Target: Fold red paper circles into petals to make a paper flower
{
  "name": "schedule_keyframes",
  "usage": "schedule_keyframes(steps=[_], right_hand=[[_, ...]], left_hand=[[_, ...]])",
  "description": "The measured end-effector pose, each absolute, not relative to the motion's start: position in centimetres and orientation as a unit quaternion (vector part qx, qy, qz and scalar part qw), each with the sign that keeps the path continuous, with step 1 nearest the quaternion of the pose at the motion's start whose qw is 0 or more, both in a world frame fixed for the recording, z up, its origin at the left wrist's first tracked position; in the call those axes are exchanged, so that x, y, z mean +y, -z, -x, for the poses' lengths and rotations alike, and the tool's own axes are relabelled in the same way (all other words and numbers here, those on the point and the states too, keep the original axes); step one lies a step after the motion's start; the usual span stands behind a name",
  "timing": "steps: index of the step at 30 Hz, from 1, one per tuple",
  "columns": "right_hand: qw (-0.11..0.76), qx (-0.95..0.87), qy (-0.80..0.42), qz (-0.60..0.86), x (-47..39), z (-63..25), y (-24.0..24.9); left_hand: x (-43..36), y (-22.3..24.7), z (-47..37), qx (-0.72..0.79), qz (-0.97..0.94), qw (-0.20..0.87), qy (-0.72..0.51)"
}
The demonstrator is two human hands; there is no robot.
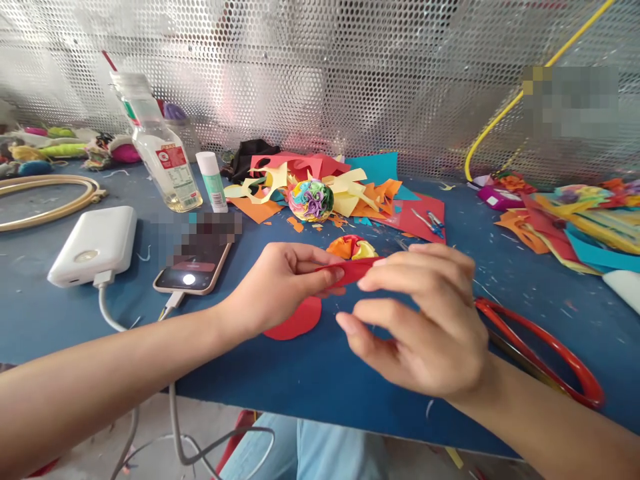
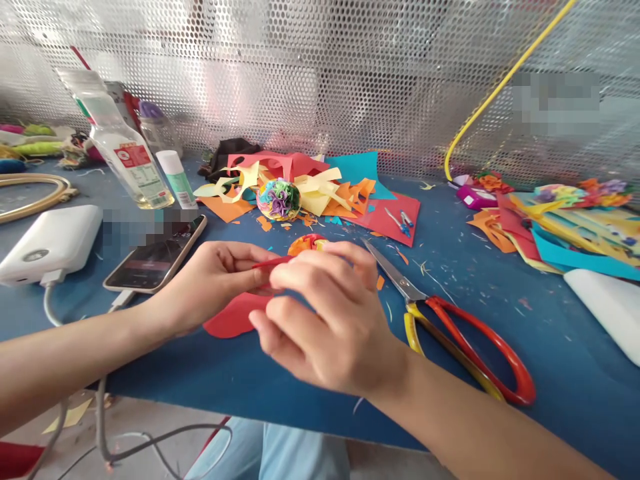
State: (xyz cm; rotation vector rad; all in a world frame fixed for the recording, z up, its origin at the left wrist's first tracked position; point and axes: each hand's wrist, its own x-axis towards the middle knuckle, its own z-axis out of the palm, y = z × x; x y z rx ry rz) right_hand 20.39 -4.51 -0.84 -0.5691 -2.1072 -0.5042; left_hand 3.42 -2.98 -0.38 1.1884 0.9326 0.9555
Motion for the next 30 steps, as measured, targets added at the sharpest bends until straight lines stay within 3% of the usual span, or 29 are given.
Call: schedule_keyframes(steps=[3,11,22,30], right_hand=[[0.454,-0.820,0.203,0.284,-3.5,-20.6,1.0],[0.404,-0.841,0.173,0.315,-2.0,-21.1,1.2],[0.398,-0.888,0.180,0.145,-2.0,-22.1,0.4],[0.401,-0.873,0.219,0.169,-2.1,-21.9,0.1]], left_hand=[[-2.9,0.2,-3.3,0.394,-0.522,0.630,-0.417],[-2.8,-0.2,-2.9,0.406,-0.485,0.654,-0.415],[-2.3,-0.5,-2.3,0.369,-0.517,0.651,-0.416],[-2.4,-0.7,-2.3,0.387,-0.528,0.621,-0.432]])
